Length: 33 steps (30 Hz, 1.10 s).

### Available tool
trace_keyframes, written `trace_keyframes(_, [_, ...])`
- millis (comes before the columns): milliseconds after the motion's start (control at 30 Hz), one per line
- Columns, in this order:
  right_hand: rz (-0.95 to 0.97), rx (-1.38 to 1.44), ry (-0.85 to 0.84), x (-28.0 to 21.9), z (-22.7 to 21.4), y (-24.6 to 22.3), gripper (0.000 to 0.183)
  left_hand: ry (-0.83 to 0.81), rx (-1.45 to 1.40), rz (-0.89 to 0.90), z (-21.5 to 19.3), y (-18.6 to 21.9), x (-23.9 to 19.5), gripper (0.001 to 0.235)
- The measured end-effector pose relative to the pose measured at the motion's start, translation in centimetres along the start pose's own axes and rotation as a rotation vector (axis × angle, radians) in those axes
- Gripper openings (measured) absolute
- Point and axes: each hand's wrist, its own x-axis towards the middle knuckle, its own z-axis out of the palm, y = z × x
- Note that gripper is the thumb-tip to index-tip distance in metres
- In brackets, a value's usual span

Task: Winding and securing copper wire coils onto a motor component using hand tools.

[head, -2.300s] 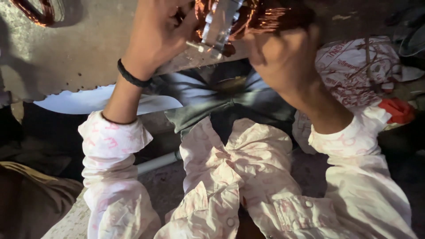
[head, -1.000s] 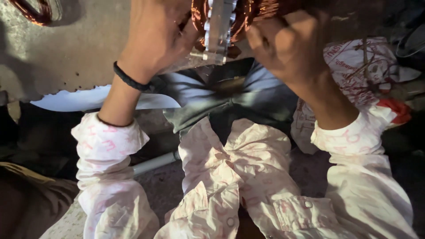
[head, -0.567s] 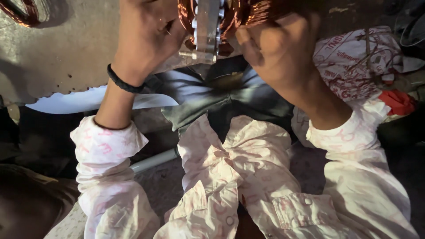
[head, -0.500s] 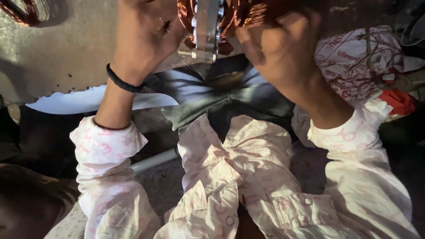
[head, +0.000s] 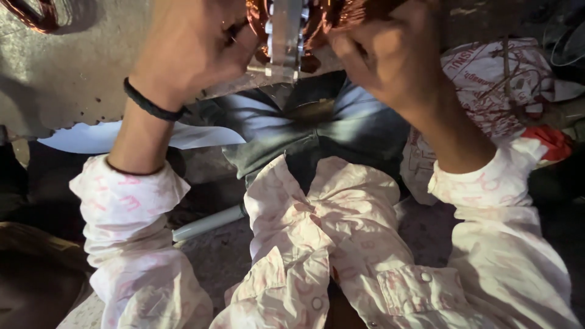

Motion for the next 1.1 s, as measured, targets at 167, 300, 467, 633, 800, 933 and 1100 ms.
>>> trace_keyframes(167, [-0.191, -0.28, -0.013, -0.8, -0.3, 1.5, 0.013, 0.09, 0.072, -0.05, 3.3, -1.9, -1.2, 0.01])
trace_keyframes(300, [-0.185, -0.421, 0.067, 0.0, 0.8, 0.9, 0.019, 0.091, 0.004, -0.129, 3.0, -1.4, -0.2, 0.013])
trace_keyframes(467, [0.076, -0.08, 0.061, -1.7, 2.1, 0.7, 0.023, 0.201, -0.103, 0.009, 2.4, -0.2, 0.5, 0.009])
trace_keyframes(633, [-0.046, -0.277, 0.112, 0.9, 0.4, -1.3, 0.023, 0.169, -0.146, -0.02, 3.6, -2.2, -1.6, 0.02])
trace_keyframes(800, [-0.001, -0.102, 0.129, 0.7, 0.4, -1.4, 0.012, 0.122, -0.092, -0.061, 2.6, -2.4, -2.0, 0.02])
trace_keyframes(933, [-0.049, -0.084, 0.104, 1.5, -0.6, -2.0, 0.006, 0.079, -0.021, 0.003, 2.4, -2.6, -2.3, 0.009])
trace_keyframes(1100, [-0.114, -0.19, 0.093, 2.4, -0.6, -1.9, 0.01, 0.13, 0.05, 0.009, 2.5, -2.0, -1.6, 0.015])
